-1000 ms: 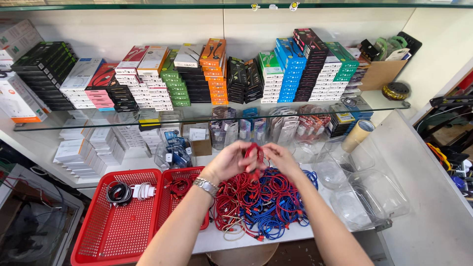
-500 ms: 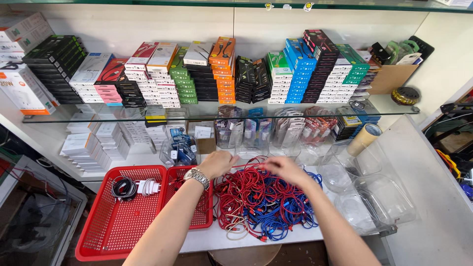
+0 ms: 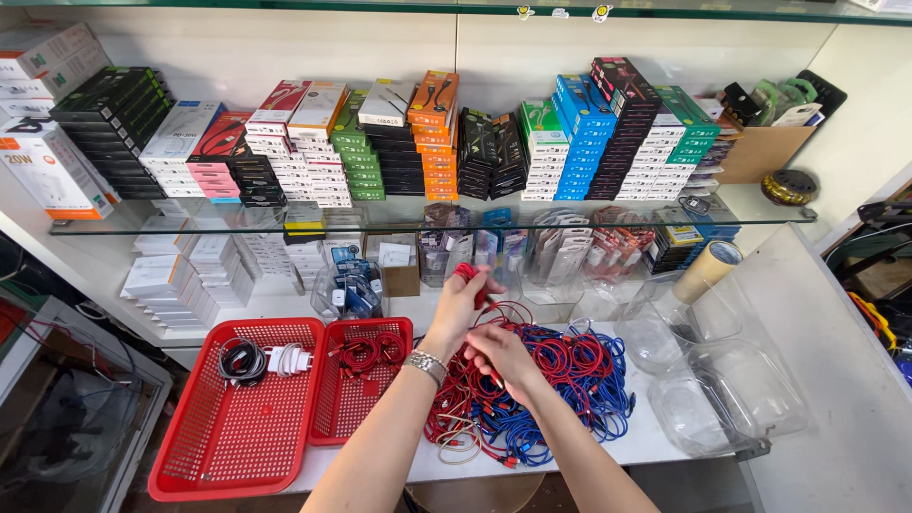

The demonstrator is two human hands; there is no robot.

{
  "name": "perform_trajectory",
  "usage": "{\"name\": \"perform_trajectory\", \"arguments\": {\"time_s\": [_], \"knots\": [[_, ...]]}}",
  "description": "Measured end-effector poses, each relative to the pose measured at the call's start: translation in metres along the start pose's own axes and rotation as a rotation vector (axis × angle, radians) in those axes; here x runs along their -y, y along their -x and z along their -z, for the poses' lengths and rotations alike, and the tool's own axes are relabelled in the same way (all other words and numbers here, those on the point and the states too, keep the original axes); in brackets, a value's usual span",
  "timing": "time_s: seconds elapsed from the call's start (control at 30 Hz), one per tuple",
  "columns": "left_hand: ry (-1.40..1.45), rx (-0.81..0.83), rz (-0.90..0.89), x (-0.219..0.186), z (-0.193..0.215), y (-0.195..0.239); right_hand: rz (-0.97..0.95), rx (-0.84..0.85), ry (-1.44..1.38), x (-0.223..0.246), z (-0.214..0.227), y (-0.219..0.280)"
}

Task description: The person sorts a pile of tangled red, blue, and beige cables on a counter. They pick up individual cables, coil them by hand, and place them into red plastic baskets. The person continues this process for multiple cables throughout the clip.

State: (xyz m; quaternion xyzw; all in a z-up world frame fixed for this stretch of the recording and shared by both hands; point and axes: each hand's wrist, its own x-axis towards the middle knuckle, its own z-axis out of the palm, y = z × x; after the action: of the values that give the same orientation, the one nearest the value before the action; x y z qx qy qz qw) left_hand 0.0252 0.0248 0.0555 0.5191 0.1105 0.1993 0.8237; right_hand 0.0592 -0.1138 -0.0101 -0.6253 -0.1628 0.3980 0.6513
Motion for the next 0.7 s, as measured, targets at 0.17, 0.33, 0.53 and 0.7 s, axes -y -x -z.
{"name": "perform_trajectory", "arguments": {"time_s": [0.17,0.33,0.53,0.7], "knots": [[-1.085,-0.104,-0.286,0.024,0.025,-0.004,0.267,-0.004,0.272,0.038,0.01,0.003],[-0.706,0.08,0.152,0.01,0.023,-0.011,0.336,-0.133,0.31,0.058,0.022,-0.002],[-0.184,0.217,0.392,-0.004,0.021,-0.019,0.266,0.155,-0.153,0.077,0.016,0.009],[-0.032,0.288,0.482,-0.008,0.023,-0.013,0.112,0.333,-0.214,0.087,0.03,0.016]]}}
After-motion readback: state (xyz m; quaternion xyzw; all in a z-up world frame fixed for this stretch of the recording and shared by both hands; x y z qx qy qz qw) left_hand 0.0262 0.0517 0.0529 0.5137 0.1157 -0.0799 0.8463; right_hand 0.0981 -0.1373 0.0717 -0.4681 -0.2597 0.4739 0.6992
